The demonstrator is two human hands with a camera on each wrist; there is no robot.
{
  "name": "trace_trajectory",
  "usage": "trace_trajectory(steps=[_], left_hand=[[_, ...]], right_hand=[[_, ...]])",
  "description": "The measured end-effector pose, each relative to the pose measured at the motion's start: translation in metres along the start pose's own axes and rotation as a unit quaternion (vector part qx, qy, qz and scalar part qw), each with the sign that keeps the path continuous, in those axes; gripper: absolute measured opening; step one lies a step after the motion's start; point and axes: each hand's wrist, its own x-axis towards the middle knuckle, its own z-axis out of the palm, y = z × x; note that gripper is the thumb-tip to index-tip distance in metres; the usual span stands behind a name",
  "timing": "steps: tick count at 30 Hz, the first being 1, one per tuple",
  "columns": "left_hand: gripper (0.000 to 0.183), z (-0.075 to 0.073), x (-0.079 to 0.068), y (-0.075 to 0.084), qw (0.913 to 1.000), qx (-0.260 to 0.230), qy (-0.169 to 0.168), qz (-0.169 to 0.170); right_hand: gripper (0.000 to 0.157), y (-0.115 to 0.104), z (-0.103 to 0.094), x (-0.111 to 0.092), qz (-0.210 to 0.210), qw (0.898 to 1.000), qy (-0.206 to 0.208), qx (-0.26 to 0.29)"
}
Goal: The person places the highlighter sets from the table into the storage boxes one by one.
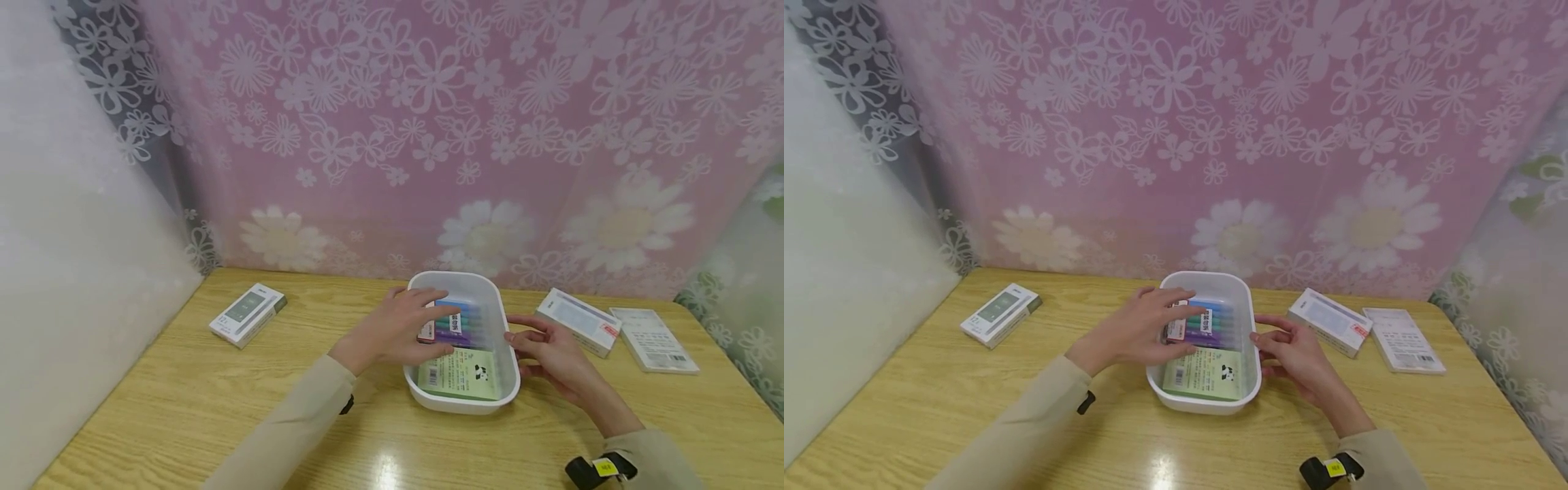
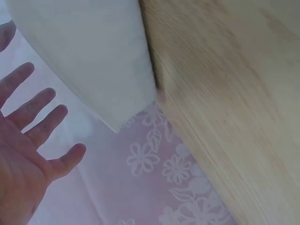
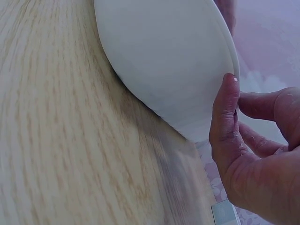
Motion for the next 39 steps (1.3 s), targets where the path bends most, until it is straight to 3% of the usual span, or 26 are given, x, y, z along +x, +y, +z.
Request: trace_trajectory(steps=[19, 39], left_hand=[[0.067, 0.000, -0.047, -0.032, 0.9960, -0.004, 0.060, -0.066], [0.065, -0.008, -0.088, -0.070, 0.9877, 0.008, 0.085, -0.131]], right_hand=[[0.067, 0.002, 0.001, 0.002, 0.008, 1.000, -0.002, 0.005], [0.066, -0.001, 0.001, 0.001, 0.005, 1.000, 0.003, 0.011]])
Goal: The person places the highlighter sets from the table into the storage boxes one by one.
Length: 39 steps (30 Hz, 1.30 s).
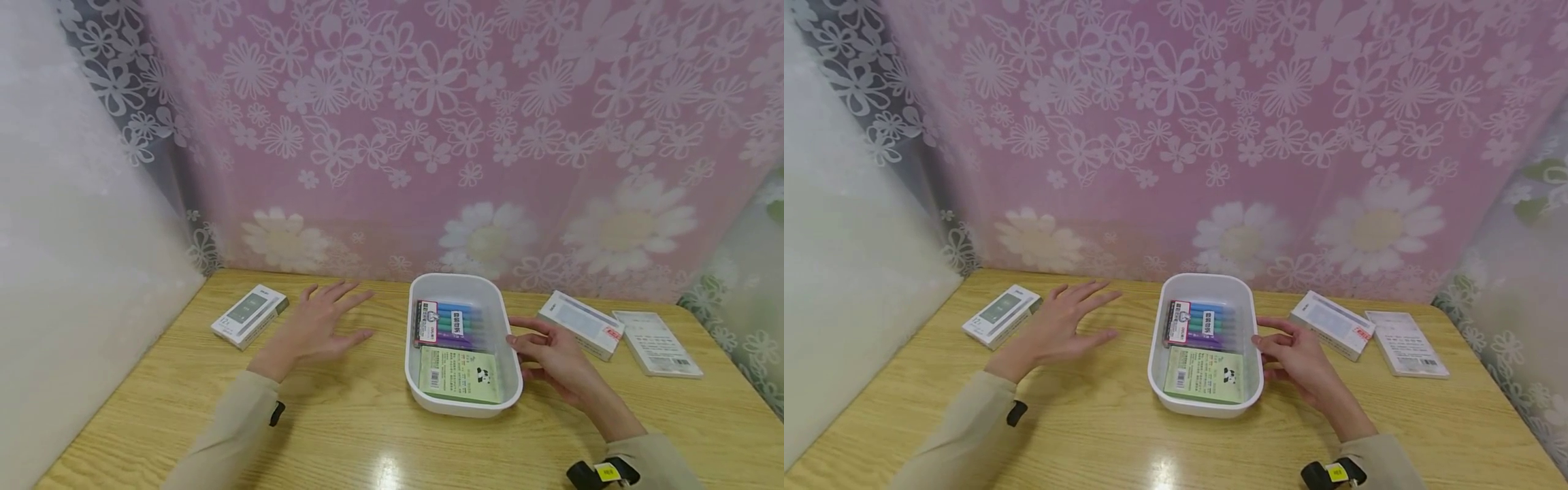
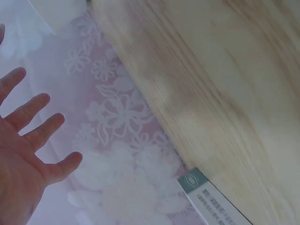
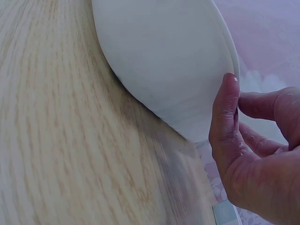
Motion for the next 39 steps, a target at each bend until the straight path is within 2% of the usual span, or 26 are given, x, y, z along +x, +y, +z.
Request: trace_trajectory(steps=[6, 16, 22, 27, 32, 39], left_hand=[[0.067, -0.005, -0.008, -0.015, 0.9996, 0.025, 0.004, -0.016], [0.072, -0.015, -0.029, -0.046, 0.9964, 0.035, -0.026, -0.073], [0.076, -0.019, -0.037, -0.065, 0.9914, 0.042, -0.042, -0.116], [0.079, -0.021, -0.041, -0.078, 0.9830, 0.046, -0.081, -0.158], [0.082, -0.017, -0.044, -0.094, 0.9714, 0.044, -0.124, -0.198], [0.072, -0.011, -0.047, -0.108, 0.9582, 0.028, -0.166, -0.231]], right_hand=[[0.066, 0.000, -0.001, -0.001, 0.001, 1.000, 0.002, -0.001], [0.066, 0.001, -0.001, -0.001, 0.001, 1.000, 0.001, 0.002], [0.067, 0.001, -0.001, 0.000, 0.005, 1.000, 0.004, -0.003], [0.066, 0.002, -0.002, 0.001, 0.003, 1.000, 0.004, -0.004], [0.066, 0.003, -0.001, 0.002, 0.001, 1.000, 0.003, -0.001], [0.065, 0.002, 0.000, 0.000, -0.001, 1.000, 0.003, 0.001]])
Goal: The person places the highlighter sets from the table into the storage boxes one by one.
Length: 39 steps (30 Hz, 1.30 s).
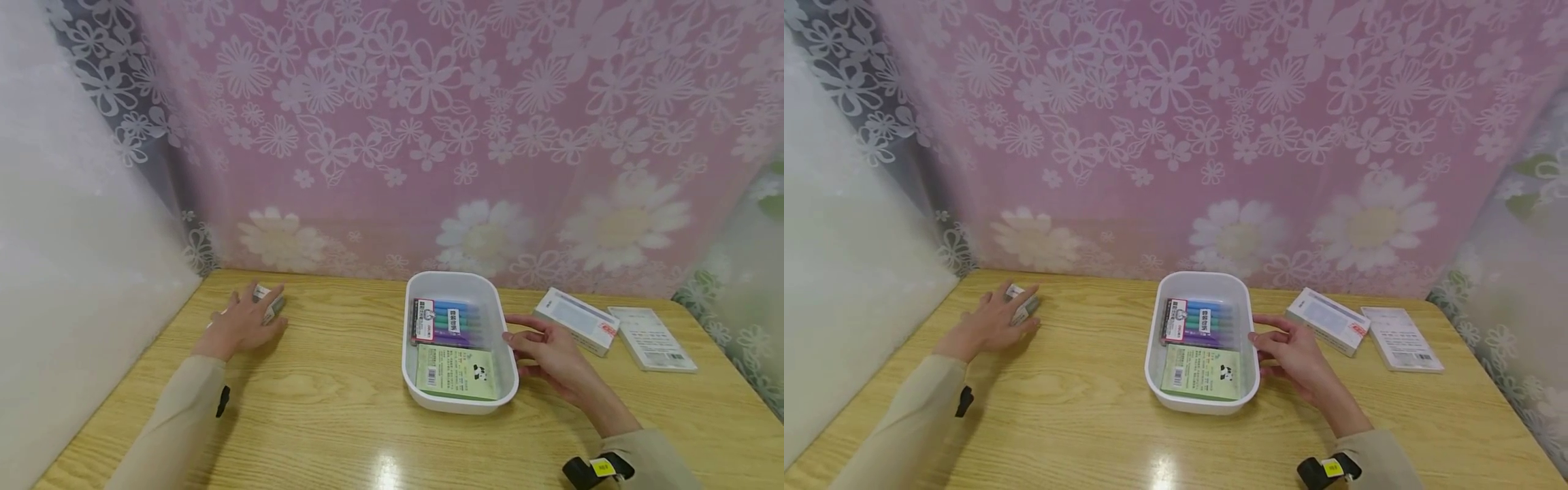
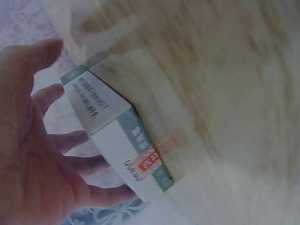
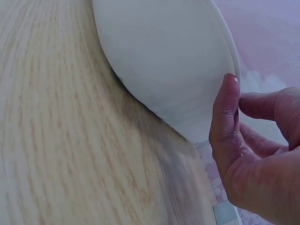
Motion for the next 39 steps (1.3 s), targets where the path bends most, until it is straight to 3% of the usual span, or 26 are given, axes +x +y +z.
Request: trace_trajectory(steps=[6, 15, 26, 34, 39], left_hand=[[0.064, 0.004, 0.006, -0.007, 0.9999, -0.001, -0.008, -0.014], [0.065, 0.006, 0.016, -0.011, 0.9996, -0.003, 0.018, -0.020], [0.062, 0.006, 0.014, -0.002, 0.9948, 0.078, 0.065, -0.014], [0.063, 0.006, 0.007, 0.005, 0.9853, 0.130, 0.110, 0.014], [0.062, 0.003, 0.003, 0.010, 0.9849, 0.113, 0.127, 0.033]], right_hand=[[0.064, -0.001, 0.001, -0.001, 0.002, 1.000, 0.003, 0.003], [0.062, 0.001, -0.001, 0.000, 0.000, 1.000, 0.002, 0.007], [0.063, 0.000, 0.000, -0.001, 0.005, 1.000, 0.005, 0.007], [0.062, 0.001, 0.000, -0.003, -0.001, 1.000, -0.003, 0.021], [0.062, 0.000, -0.001, -0.002, -0.003, 1.000, -0.006, 0.025]])
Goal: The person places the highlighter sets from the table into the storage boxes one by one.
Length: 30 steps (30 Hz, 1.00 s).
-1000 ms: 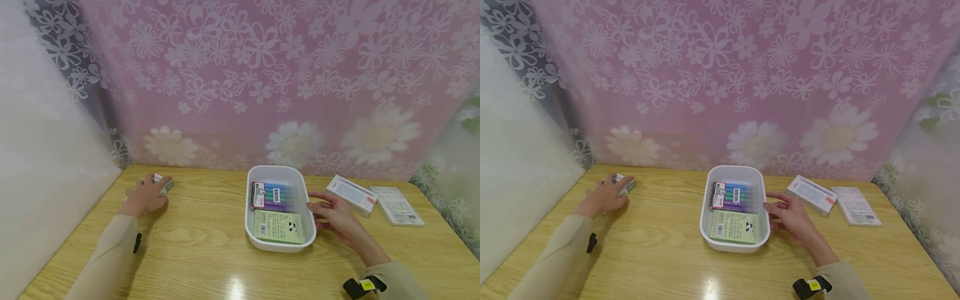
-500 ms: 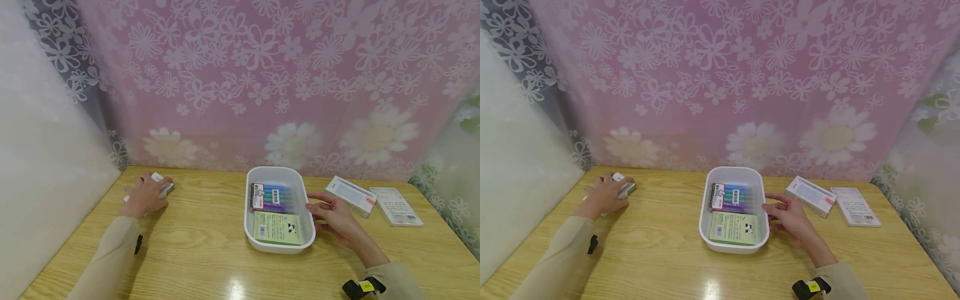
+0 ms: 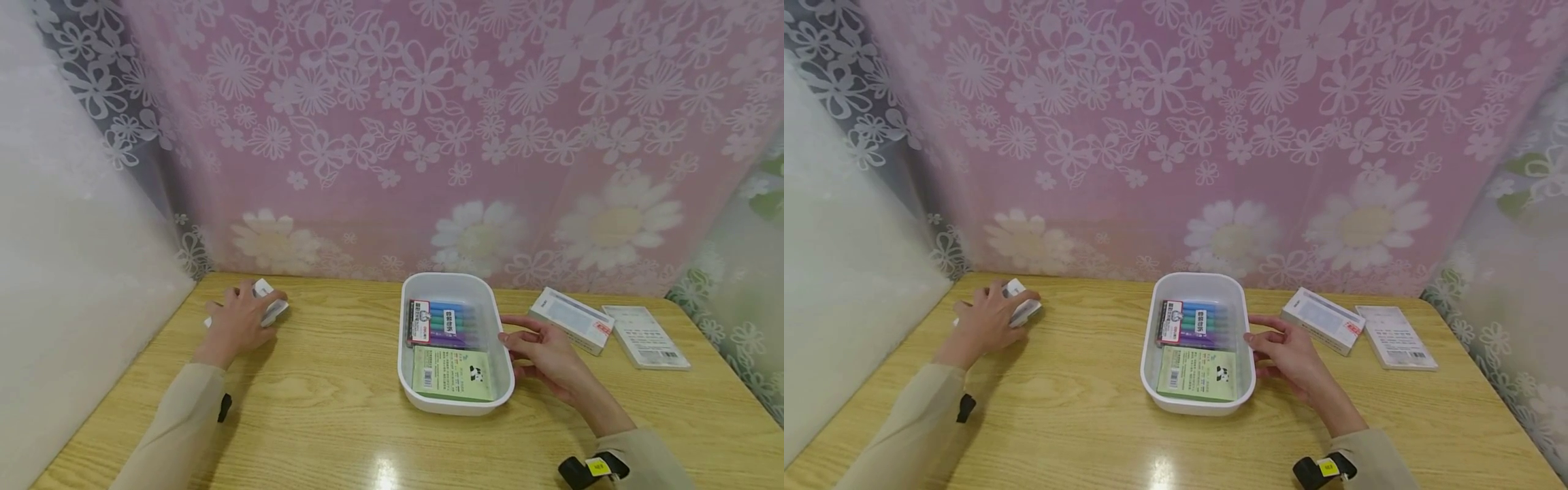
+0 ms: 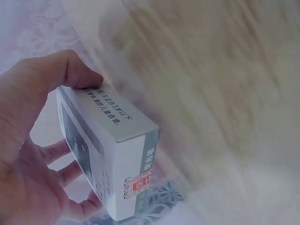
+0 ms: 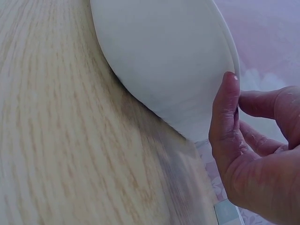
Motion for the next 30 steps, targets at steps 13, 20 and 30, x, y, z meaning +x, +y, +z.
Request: trace_trajectory(steps=[13, 20, 30], left_hand=[[0.055, -0.021, -0.010, 0.032, 0.9930, -0.086, 0.044, 0.069], [0.051, -0.025, -0.018, 0.049, 0.9883, -0.078, 0.077, 0.106], [0.058, -0.034, -0.022, 0.078, 0.9742, -0.115, 0.101, 0.166]], right_hand=[[0.063, 0.001, -0.002, 0.001, -0.007, 1.000, -0.005, -0.014], [0.062, -0.002, -0.001, 0.002, -0.009, 0.999, -0.006, -0.037], [0.063, -0.005, 0.000, 0.003, -0.017, 0.998, -0.011, -0.052]])
